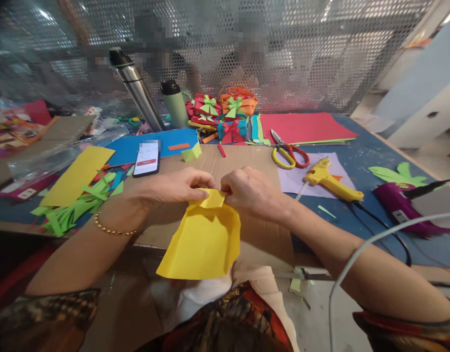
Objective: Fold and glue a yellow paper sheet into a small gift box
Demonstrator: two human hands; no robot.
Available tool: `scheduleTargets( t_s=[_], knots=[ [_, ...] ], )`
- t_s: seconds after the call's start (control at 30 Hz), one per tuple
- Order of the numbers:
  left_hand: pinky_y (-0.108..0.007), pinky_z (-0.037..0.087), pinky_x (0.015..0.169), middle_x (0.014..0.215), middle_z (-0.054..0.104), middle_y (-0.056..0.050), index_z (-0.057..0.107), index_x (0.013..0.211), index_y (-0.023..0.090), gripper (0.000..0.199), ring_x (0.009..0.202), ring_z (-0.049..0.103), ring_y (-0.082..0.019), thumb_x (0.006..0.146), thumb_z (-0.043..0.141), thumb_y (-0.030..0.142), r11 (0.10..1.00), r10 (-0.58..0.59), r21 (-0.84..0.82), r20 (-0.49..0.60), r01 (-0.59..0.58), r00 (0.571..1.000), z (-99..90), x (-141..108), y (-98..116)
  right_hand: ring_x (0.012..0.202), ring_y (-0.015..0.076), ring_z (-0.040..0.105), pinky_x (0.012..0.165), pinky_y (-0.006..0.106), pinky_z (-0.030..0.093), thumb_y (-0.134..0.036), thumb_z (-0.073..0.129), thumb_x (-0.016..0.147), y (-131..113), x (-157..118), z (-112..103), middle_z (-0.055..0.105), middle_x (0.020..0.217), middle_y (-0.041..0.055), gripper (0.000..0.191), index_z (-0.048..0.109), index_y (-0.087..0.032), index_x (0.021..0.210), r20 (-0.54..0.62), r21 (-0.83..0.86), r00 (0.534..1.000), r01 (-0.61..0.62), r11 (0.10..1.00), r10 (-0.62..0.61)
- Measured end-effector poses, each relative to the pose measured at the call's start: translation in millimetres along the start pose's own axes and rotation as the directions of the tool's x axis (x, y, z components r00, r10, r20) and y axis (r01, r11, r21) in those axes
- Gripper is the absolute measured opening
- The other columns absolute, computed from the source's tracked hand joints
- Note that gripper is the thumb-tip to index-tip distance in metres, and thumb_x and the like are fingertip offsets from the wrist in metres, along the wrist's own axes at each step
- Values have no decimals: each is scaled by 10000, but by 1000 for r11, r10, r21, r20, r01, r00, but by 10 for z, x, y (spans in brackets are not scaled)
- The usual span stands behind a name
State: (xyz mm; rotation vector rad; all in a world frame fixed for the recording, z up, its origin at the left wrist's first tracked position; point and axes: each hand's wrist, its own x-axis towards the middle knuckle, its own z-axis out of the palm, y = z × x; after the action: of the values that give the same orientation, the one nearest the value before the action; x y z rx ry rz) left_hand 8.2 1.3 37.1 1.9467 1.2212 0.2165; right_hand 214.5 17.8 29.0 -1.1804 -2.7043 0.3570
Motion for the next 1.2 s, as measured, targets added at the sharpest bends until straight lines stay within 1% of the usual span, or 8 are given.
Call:
scheduleTargets(
  t_s=[0.1, 0.23, 0.33, 0.47, 0.67, 0.83, 1.0, 1.2],
  knots=[
    [-260, 348, 607, 788, 633, -3, 685, 873, 155, 216, 712, 546, -142, 799, 541, 297, 993, -35, 112, 2, 34, 999, 23, 17, 63, 619, 152, 585, 556, 280, 315, -135, 582, 769, -7, -3, 23, 754, 735, 66, 235, 800, -195, 832, -13, -75, 999, -32, 997, 32],
    [-288, 271, 568, 716, 566, 1, 668, 828, 155, 274, 643, 479, -134, 870, 520, 382, 975, -78, 206, -54, 87, 996, 71, 22, 105, 653, 168, 616, 551, 282, 302, -152, 556, 787, 15, -4, 55, 776, 794, 93, 291, 818, -187, 909, -21, -115, 999, -40, 993, 37],
    [-292, 272, 571, 714, 536, 7, 639, 805, 164, 262, 650, 465, -136, 869, 524, 390, 973, -95, 201, -80, 110, 992, 98, 19, 94, 661, 171, 621, 550, 282, 294, -172, 553, 792, 27, -4, 67, 771, 777, 95, 282, 817, -189, 890, -39, -124, 999, -30, 992, 25],
    [-272, 324, 604, 746, 536, 16, 621, 821, 163, 176, 704, 487, -135, 819, 537, 317, 984, -49, 165, -70, 60, 996, 112, 48, 38, 656, 165, 612, 548, 281, 281, -192, 560, 787, 22, -2, 78, 760, 756, 84, 262, 809, -196, 868, -50, -136, 998, -32, 990, 25],
    [-273, 344, 625, 775, 559, 15, 629, 851, 158, 177, 737, 512, -142, 777, 531, 285, 992, -19, 124, -52, 25, 998, 124, 109, -35, 604, 143, 550, 548, 279, 275, -218, 570, 815, 3, -12, 73, 726, 706, 72, 223, 791, -186, 831, -26, -123, 999, -35, 992, 32],
    [-273, 352, 620, 786, 546, 11, 595, 826, 168, 144, 733, 504, -138, 790, 527, 291, 997, -11, 70, -62, 15, 998, 139, 81, -40, 596, 132, 536, 559, 274, 297, -167, 595, 784, -10, -27, 30, 719, 701, 44, 193, 777, -190, 841, 6, -67, 999, -36, 997, 37],
    [-260, 330, 581, 734, 493, 26, 518, 733, 184, 98, 678, 463, -118, 783, 543, 266, 999, -13, 32, -75, 15, 997, 138, 45, 4, 605, 109, 566, 566, 241, 350, -140, 603, 758, 37, 12, -40, 714, 723, 3, 150, 731, -195, 815, 125, 93, 992, -5, 996, -7],
    [-245, 313, 554, 693, 462, 36, 481, 687, 191, 146, 649, 429, -107, 781, 567, 264, 1000, 19, 8, -96, -18, 995, 154, 44, 20, 681, 138, 616, 578, 250, 388, -228, 572, 787, 163, 21, -127, 711, 787, -4, 110, 676, -210, 817, 298, 225, 943, 81, 971, -148]
  ],
)
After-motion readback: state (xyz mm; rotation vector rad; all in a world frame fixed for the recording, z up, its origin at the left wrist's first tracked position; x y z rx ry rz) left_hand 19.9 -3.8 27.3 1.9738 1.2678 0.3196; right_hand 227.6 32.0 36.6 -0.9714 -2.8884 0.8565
